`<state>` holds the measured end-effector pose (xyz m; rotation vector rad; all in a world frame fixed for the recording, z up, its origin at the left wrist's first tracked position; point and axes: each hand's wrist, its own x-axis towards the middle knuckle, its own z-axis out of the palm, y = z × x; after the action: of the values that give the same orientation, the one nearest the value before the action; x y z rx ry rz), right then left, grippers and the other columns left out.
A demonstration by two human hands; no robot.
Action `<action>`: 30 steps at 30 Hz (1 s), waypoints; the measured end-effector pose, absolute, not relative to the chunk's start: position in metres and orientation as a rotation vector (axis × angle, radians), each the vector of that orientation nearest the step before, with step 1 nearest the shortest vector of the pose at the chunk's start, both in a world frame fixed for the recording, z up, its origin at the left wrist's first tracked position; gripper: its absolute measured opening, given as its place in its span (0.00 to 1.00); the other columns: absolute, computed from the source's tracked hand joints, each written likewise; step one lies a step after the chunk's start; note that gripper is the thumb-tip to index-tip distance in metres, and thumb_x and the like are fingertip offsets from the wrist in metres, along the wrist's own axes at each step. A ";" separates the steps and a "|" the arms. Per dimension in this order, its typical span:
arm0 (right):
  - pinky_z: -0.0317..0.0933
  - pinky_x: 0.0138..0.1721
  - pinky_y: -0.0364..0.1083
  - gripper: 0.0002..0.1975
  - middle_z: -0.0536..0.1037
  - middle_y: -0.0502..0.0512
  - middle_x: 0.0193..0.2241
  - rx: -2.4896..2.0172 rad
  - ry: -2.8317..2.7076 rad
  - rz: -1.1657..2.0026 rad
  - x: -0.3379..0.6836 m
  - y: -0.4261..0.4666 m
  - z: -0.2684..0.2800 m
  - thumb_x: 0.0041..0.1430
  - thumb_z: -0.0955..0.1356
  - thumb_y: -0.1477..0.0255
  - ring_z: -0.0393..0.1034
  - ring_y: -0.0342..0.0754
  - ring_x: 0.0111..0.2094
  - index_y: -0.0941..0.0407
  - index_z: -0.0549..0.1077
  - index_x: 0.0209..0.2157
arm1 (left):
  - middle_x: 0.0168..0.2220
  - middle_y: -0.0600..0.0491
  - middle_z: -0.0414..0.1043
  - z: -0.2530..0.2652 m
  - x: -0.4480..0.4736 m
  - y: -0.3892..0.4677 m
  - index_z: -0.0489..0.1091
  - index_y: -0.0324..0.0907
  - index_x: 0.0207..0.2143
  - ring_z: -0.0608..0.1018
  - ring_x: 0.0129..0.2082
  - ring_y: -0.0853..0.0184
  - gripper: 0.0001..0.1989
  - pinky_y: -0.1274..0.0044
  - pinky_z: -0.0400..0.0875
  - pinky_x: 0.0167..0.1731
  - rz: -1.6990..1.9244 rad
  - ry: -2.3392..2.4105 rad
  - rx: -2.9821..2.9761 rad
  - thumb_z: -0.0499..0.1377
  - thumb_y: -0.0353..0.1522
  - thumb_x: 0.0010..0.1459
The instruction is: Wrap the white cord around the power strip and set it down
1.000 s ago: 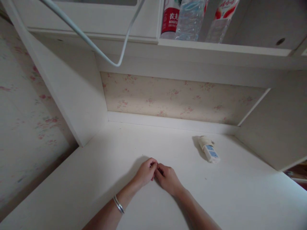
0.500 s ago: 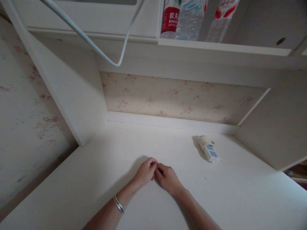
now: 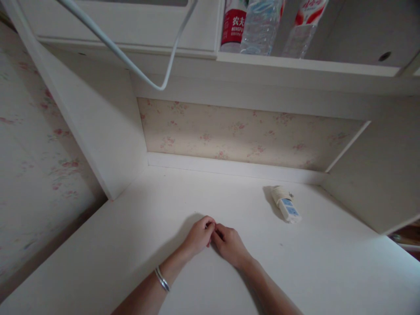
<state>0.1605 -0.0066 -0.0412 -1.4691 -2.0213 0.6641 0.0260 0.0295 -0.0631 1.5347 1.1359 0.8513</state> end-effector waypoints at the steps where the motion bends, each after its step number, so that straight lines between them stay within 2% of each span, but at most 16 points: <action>1: 0.55 0.30 0.39 0.10 0.76 0.51 0.28 -1.473 -2.021 0.662 0.161 -0.007 -0.041 0.61 0.59 0.71 0.69 0.43 0.28 0.55 0.70 0.30 | 0.15 0.61 0.58 -0.063 0.026 0.029 0.66 0.40 0.32 0.63 0.12 0.73 0.11 0.82 0.54 0.12 0.851 1.134 1.534 0.48 0.37 0.57; 30: 0.55 0.30 0.39 0.11 0.77 0.51 0.28 -1.474 -2.033 0.652 0.160 -0.007 -0.040 0.61 0.58 0.71 0.70 0.43 0.28 0.54 0.70 0.30 | 0.15 0.62 0.57 -0.067 0.025 0.030 0.66 0.40 0.32 0.63 0.12 0.74 0.11 0.83 0.54 0.12 0.849 1.120 1.531 0.49 0.37 0.58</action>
<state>0.1602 -0.0067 -0.0402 -1.4745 -2.0329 0.6522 0.0246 0.0302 -0.0673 1.5313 1.1196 0.8487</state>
